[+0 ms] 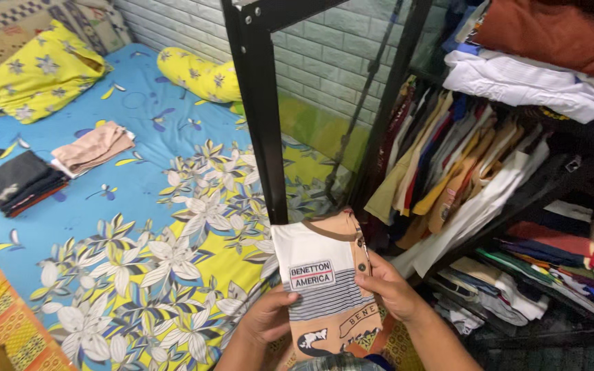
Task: The person takes folded items of clothing, including a white shirt and striped garments, from a closet shelf and places them onto a growing stack on a bed.
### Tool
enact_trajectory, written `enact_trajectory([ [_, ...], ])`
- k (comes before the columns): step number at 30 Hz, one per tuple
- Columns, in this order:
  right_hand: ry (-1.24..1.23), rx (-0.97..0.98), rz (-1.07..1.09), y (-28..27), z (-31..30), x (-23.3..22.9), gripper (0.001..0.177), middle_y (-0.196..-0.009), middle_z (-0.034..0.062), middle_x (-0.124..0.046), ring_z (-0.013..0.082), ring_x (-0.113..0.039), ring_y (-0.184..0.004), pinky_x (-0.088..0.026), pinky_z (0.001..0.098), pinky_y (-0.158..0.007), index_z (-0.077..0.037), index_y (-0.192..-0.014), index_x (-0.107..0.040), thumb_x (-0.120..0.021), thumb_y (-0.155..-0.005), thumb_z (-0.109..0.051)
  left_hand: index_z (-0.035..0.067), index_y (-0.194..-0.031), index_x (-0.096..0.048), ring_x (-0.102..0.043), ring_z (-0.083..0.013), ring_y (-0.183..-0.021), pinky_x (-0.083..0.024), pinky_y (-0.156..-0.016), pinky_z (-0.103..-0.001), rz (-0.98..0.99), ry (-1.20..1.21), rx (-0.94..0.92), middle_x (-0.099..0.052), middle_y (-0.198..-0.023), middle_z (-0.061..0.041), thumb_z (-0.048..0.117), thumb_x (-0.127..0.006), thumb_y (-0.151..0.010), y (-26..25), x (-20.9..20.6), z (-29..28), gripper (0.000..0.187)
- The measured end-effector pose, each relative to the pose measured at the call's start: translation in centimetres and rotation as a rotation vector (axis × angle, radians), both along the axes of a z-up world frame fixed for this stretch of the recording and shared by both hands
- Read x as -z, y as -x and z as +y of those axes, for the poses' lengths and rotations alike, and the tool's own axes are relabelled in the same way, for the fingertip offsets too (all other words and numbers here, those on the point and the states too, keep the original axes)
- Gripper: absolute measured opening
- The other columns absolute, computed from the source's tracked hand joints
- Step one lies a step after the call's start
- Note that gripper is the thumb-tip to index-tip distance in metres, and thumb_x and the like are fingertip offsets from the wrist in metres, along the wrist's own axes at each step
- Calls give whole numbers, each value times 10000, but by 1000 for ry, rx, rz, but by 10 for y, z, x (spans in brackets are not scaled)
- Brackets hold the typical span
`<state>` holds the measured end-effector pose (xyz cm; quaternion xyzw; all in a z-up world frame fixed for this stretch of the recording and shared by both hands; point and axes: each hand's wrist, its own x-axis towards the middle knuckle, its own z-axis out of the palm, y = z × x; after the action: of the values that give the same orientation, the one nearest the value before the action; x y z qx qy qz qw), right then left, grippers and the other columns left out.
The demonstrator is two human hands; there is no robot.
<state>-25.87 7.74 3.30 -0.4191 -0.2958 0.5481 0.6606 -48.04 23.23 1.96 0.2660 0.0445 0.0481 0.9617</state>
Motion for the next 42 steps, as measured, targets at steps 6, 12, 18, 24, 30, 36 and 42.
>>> enact_trajectory([
  [6, 0, -75, -8, -15, -16, -8, 588, -1251, 197, -707, 234, -690, -1088, -547, 379, -930, 13, -1496, -433, -612, -947, -94, -21, -1423, -530, -602, -314, -1285, -426, -1156, -478, -25, 94, -70, -639, -1370, -189, 310, -789, -846, -9, 19, -12, 714],
  [12, 18, -73, -127, -61, -51, 6, 597, -1254, 157, -710, 190, -688, -1097, -536, 351, -938, -15, -1505, -429, -625, -950, -113, -48, -1410, -527, -598, -316, -1299, -414, -1166, -475, 8, 32, -32, -646, -1377, -186, 326, -773, -868, -48, 22, -28, 703],
  [18, 116, 39, -136, -107, -85, 33, 631, -1269, 147, -716, 208, -700, -1090, -554, 372, -936, -55, -1512, -414, -629, -923, -127, -23, -1444, -507, -605, -302, -1277, -426, -1148, -476, 99, -40, -35, -639, -1373, -179, 239, -747, -877, -99, -4, -67, 668],
  [24, 96, 2, -152, -138, -105, 38, 616, -1280, 151, -718, 207, -705, -1098, -550, 367, -946, -46, -1507, -430, -626, -931, -138, 0, -1516, -432, -594, -281, -1294, -423, -1155, -455, 76, -64, -33, -613, -1416, -163, 194, -735, -894, -122, -34, -98, 718],
  [30, 13, -200, -192, -157, -91, 33, 565, -1210, 117, -732, 173, -701, -1029, -554, 331, -904, -23, -1474, -489, -652, -941, -119, 18, -1548, -393, -595, -269, -1302, -431, -1146, -459, 98, -130, -149, -593, -1439, -145, 263, -775, -867, -107, -44, -117, 818],
  [36, 36, -393, -361, -150, -64, 40, 506, -1105, 41, -747, 103, -678, -961, -555, 291, -856, -16, -1418, -558, -674, -936, -115, 49, -1591, -322, -594, -235, -1277, -454, -1074, -422, 73, -197, -268, -575, -1466, -123, 352, -818, -823, -63, -41, -136, 963],
  [42, 124, -568, -338, -109, -39, 43, 507, -1062, 18, -741, 87, -649, -911, -500, 256, -750, -13, -1385, -580, -697, -912, -153, 15, -1585, -353, -591, -154, -1088, -500, -975, -340, -44, -114, -456, -595, -1412, -120, 318, -821, -835, 1, 11, -140, 934],
])
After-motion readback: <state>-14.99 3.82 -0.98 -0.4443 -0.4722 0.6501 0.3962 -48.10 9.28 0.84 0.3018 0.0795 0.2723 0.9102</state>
